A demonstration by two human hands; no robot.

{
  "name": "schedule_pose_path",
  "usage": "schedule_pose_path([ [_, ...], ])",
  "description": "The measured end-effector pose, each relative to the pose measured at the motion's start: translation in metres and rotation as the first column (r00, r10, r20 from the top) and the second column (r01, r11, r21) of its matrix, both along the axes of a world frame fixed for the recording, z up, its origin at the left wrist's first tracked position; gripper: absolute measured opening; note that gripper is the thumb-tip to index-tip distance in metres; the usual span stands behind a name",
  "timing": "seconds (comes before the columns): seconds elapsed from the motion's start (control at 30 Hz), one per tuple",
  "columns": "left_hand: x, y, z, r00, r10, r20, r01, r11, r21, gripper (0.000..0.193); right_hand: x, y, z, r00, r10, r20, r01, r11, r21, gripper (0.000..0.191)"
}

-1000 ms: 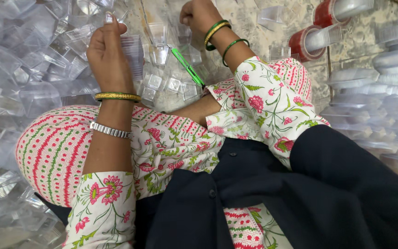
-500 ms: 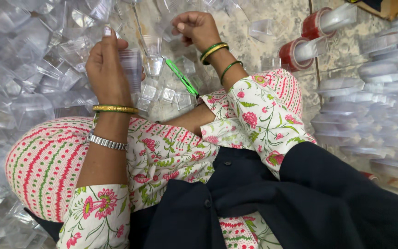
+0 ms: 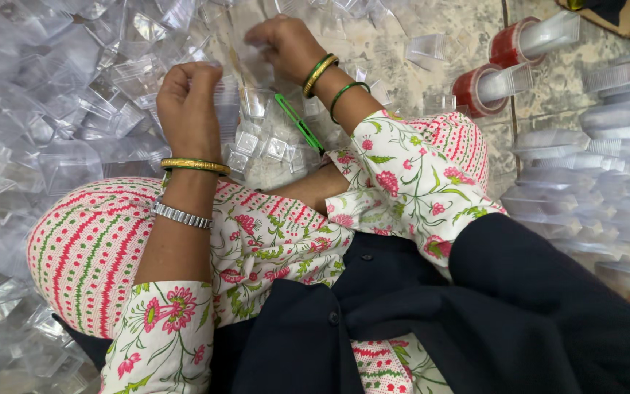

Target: The person sits on the floor among piles of clear plastic cups and repeatedly picks up loose cups, nests them one at a time onto a stack in their lap, and sets completed stacks aside. A green utility knife lies on the floor nearby but is not used.

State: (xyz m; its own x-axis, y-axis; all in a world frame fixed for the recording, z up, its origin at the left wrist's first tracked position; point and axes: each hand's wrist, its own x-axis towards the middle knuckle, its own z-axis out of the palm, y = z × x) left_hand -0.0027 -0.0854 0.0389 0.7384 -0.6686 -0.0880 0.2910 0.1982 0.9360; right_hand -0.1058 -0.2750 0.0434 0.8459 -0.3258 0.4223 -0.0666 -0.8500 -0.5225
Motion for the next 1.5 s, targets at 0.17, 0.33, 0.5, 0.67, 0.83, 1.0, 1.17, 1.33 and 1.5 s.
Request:
schedule_pose_path([
  [0.17, -0.002, 0.003, -0.002, 0.999, -0.04, 0.027, 0.033, 0.977, 0.211, 0.017, -0.026, -0.004, -0.007, 0.926, -0.102, -0.364, 0.22, 0.928, 0.301, 0.024],
  [0.33, -0.005, 0.005, 0.004, 0.97, -0.181, 0.161, 0.114, 0.927, 0.356, 0.023, -0.061, -0.01, -0.011, 0.99, -0.131, -0.055, 0.118, 0.533, 0.838, 0.019],
  [0.5, -0.008, 0.007, 0.011, 0.869, -0.403, 0.289, 0.178, 0.797, 0.576, 0.036, -0.077, -0.007, 0.0, 0.988, -0.115, 0.099, -0.033, 0.475, 0.879, 0.015],
  [0.67, -0.012, 0.006, 0.018, 0.87, -0.447, 0.209, 0.263, 0.779, 0.569, 0.046, -0.086, 0.004, 0.009, 0.975, -0.107, 0.194, -0.123, 0.47, 0.874, 0.016],
  [0.83, -0.012, 0.009, 0.029, 0.8, -0.448, 0.399, 0.303, 0.876, 0.376, 0.042, -0.095, 0.013, 0.014, 0.975, -0.116, 0.189, -0.113, 0.472, 0.874, 0.014],
  [1.0, -0.015, 0.009, 0.039, 0.854, -0.426, 0.298, 0.329, 0.886, 0.326, 0.036, -0.099, 0.02, 0.023, 0.963, -0.113, 0.244, -0.168, 0.453, 0.876, 0.015],
  [1.17, -0.017, 0.01, 0.04, 0.889, -0.395, 0.232, 0.338, 0.908, 0.25, 0.042, -0.102, 0.031, 0.03, 0.954, -0.14, 0.264, -0.178, 0.442, 0.879, 0.015],
  [1.33, -0.018, 0.01, 0.036, 0.828, -0.286, 0.482, 0.222, 0.957, 0.188, 0.045, -0.103, 0.038, 0.032, 0.956, -0.146, 0.256, -0.173, 0.424, 0.889, 0.014],
  [1.5, -0.017, 0.012, 0.036, 0.758, -0.231, 0.61, 0.146, 0.971, 0.187, 0.043, -0.103, 0.036, 0.037, 0.948, -0.169, 0.269, -0.181, 0.408, 0.895, 0.012],
])
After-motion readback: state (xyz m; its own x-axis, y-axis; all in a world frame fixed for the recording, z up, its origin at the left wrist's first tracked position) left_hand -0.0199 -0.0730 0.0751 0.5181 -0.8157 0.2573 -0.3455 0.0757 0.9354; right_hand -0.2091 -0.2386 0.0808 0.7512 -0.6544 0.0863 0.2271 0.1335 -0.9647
